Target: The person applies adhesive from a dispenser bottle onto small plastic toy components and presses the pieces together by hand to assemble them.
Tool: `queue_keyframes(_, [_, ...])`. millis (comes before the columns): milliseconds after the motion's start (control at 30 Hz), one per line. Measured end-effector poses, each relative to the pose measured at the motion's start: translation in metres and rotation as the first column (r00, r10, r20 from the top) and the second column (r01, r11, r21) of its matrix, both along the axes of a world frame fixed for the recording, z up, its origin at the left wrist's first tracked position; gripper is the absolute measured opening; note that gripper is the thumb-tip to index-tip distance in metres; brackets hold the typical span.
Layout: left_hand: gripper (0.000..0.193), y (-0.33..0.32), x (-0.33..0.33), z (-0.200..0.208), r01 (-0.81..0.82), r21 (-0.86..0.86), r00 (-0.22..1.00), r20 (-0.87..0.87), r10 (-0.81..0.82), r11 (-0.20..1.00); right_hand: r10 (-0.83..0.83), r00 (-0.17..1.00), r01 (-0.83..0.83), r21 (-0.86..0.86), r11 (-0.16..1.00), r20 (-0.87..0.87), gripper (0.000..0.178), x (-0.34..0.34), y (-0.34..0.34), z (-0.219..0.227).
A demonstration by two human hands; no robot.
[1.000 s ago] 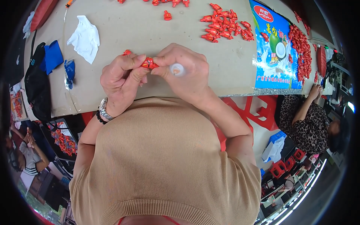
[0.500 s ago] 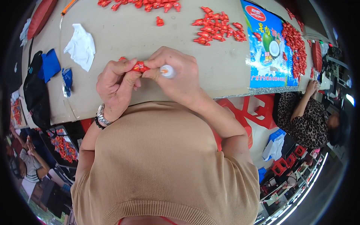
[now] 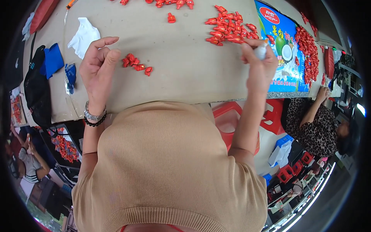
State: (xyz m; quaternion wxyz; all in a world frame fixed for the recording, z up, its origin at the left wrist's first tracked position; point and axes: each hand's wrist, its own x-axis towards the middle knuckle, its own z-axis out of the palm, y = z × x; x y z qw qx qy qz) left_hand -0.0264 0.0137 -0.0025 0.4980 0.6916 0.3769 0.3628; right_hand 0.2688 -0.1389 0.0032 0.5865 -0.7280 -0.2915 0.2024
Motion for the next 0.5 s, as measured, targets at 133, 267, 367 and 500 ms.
queue_keyframes(133, [0.016, 0.002, -0.01, -0.008, -0.035, -0.019, 0.994, -0.1, 0.033, 0.999, -0.059, 0.997, 0.07, -0.247, 0.967, 0.048, 0.01, 0.03, -0.016, -0.01])
queue_keyframes(267, [0.013, -0.001, -0.003, -0.011, -0.036, -0.008, 0.995, -0.089, 0.035, 0.999, -0.125, 0.98, 0.176, -0.371, 0.912, 0.158, 0.013, 0.032, -0.017, -0.008])
queue_keyframes(367, [0.013, -0.001, 0.007, -0.006, -0.008, 0.021, 0.986, -0.166, 0.011, 1.0, -0.136, 0.95, 0.235, -0.355, 0.905, 0.281, 0.014, 0.031, -0.012, -0.008])
queue_keyframes(500, [0.016, 0.013, 0.032, 0.009, 0.204, 0.27, 0.941, -0.319, -0.113, 0.941, -0.191, 0.928, 0.257, -0.177, 0.95, 0.32, 0.014, 0.019, -0.002, 0.0])
